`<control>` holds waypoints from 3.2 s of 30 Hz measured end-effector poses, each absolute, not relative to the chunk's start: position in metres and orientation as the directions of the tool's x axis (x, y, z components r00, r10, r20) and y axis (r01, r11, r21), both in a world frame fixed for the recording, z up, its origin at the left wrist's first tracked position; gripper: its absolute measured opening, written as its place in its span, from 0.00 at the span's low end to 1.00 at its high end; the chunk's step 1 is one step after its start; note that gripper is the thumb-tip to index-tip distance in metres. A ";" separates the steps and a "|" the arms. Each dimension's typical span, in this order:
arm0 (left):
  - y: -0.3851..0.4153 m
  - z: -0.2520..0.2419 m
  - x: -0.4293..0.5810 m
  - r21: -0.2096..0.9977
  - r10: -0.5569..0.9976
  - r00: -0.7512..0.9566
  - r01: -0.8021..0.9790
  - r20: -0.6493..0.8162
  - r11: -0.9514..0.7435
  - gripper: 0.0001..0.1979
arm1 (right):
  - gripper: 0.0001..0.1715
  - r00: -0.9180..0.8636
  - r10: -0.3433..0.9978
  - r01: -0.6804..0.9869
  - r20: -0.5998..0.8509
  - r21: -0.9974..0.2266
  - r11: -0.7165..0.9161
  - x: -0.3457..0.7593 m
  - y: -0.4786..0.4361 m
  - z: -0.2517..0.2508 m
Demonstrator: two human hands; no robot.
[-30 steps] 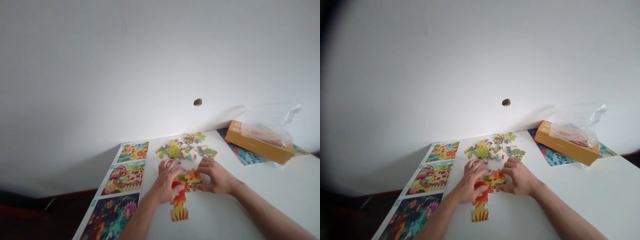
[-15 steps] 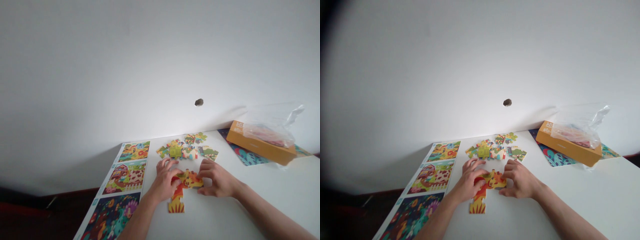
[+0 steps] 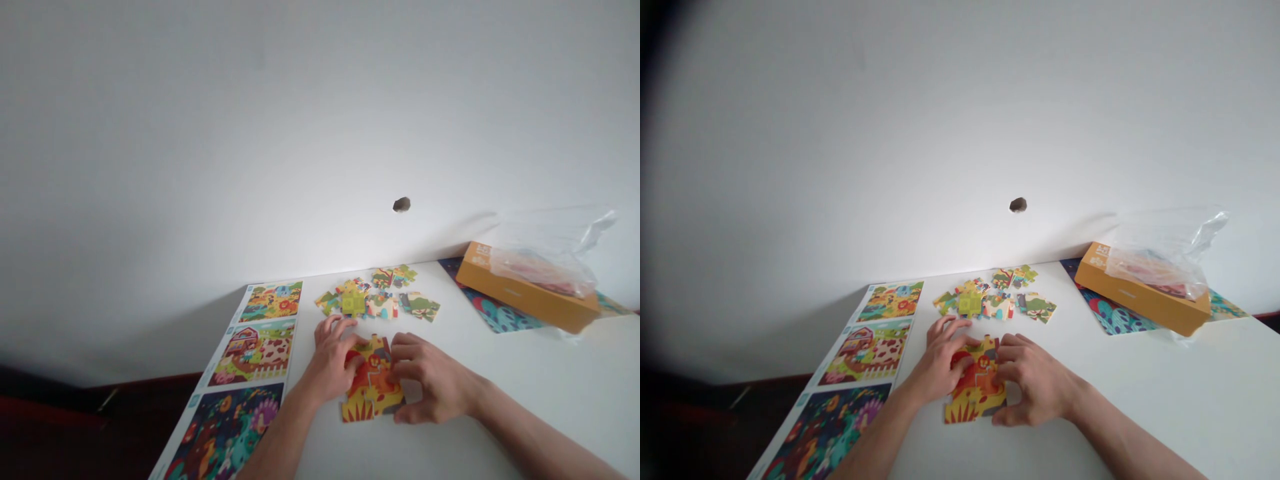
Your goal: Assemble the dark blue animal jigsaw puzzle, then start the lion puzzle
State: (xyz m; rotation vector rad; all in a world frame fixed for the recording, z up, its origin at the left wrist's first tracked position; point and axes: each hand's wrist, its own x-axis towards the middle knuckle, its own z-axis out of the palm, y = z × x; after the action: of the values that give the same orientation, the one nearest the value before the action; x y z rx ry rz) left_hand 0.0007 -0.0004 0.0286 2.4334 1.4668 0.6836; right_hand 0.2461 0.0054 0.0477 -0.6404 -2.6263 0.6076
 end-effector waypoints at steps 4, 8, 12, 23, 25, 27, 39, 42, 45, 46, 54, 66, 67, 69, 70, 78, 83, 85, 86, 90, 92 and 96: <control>-0.001 0.029 0.000 0.418 0.873 0.395 0.769 0.284 -0.484 0.16 | 0.19 -0.841 0.478 0.331 0.254 -0.458 0.825 0.245 0.004 0.045; -0.001 0.028 0.000 0.412 0.874 0.399 0.772 0.278 -0.484 0.15 | 0.19 -0.836 0.479 0.330 0.268 -0.452 0.829 0.243 0.004 0.043; -0.001 0.029 0.000 0.411 0.878 0.400 0.777 0.263 -0.477 0.15 | 0.20 -0.822 0.494 0.332 0.284 -0.466 0.820 0.244 0.003 0.045; -0.003 0.031 0.000 0.417 0.867 0.427 0.760 0.258 -0.498 0.17 | 0.22 -0.823 0.523 0.379 0.222 -0.471 0.797 0.245 0.005 0.051; -0.003 0.032 0.000 0.420 0.866 0.431 0.757 0.254 -0.500 0.17 | 0.22 -0.812 0.539 0.387 0.225 -0.484 0.785 0.247 0.006 0.052; -0.003 0.032 0.000 0.425 0.868 0.426 0.756 0.256 -0.497 0.17 | 0.20 -0.794 0.570 0.415 0.210 -0.499 0.761 0.252 0.009 0.053; -0.004 0.034 0.001 0.491 0.823 0.501 0.664 0.267 -0.563 0.08 | 0.14 -0.739 0.674 0.579 -0.016 -0.528 0.621 0.260 0.012 0.043; -0.003 0.033 0.001 0.506 0.825 0.505 0.657 0.255 -0.559 0.07 | 0.14 -0.737 0.676 0.581 -0.013 -0.522 0.624 0.258 0.011 0.044; -0.003 0.032 0.001 0.512 0.822 0.513 0.651 0.247 -0.560 0.07 | 0.14 -0.732 0.681 0.592 -0.026 -0.518 0.617 0.259 0.012 0.043; -0.002 0.032 0.001 0.514 0.821 0.517 0.650 0.242 -0.560 0.07 | 0.14 -0.731 0.682 0.595 -0.031 -0.517 0.615 0.259 0.012 0.042; -0.002 0.030 0.000 0.521 0.812 0.533 0.635 0.240 -0.571 0.07 | 0.16 -0.720 0.693 0.613 -0.025 -0.490 0.620 0.260 0.015 0.038; -0.001 0.029 0.001 0.531 0.816 0.529 0.633 0.235 -0.563 0.05 | 0.18 -0.712 0.702 0.628 -0.018 -0.464 0.625 0.259 0.014 0.039; -0.001 0.029 0.001 0.532 0.816 0.529 0.633 0.234 -0.563 0.05 | 0.18 -0.709 0.705 0.630 -0.019 -0.464 0.622 0.259 0.014 0.039; -0.001 0.030 0.001 0.534 0.816 0.528 0.632 0.234 -0.562 0.05 | 0.19 -0.704 0.710 0.636 -0.021 -0.464 0.617 0.259 0.015 0.039; -0.002 0.030 0.001 0.535 0.817 0.527 0.632 0.234 -0.561 0.05 | 0.19 -0.701 0.712 0.639 -0.022 -0.463 0.614 0.260 0.015 0.039; -0.001 0.030 0.001 0.552 0.824 0.525 0.632 0.211 -0.544 0.05 | 0.19 -0.684 0.728 0.659 -0.040 -0.461 0.594 0.259 0.016 0.039; -0.001 0.029 0.001 0.562 0.829 0.527 0.636 0.185 -0.530 0.05 | 0.19 -0.653 0.755 0.690 -0.048 -0.449 0.568 0.258 0.016 0.039; -0.001 0.029 0.001 0.563 0.829 0.529 0.636 0.180 -0.528 0.05 | 0.19 -0.646 0.762 0.697 -0.050 -0.447 0.561 0.258 0.016 0.039; -0.001 0.029 0.001 0.563 0.828 0.532 0.634 0.180 -0.530 0.05 | 0.19 -0.645 0.763 0.698 -0.051 -0.446 0.560 0.258 0.017 0.039; 0.000 0.031 0.002 0.558 0.819 0.542 0.628 0.185 -0.542 0.05 | 0.19 -0.638 0.768 0.709 -0.059 -0.435 0.555 0.257 0.016 0.039; 0.000 0.032 0.002 0.559 0.817 0.544 0.625 0.188 -0.545 0.05 | 0.18 -0.636 0.768 0.715 -0.067 -0.427 0.554 0.257 0.016 0.040; -0.001 0.034 0.003 0.562 0.810 0.551 0.613 0.201 -0.556 0.06 | 0.16 -0.637 0.767 0.718 -0.076 -0.420 0.555 0.257 0.015 0.039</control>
State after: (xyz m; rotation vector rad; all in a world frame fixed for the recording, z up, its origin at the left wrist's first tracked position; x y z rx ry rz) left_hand 0.0028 -0.0013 0.0335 2.3593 1.1539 0.6222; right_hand 0.2573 0.0154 0.0392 -1.2792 -2.6659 0.6393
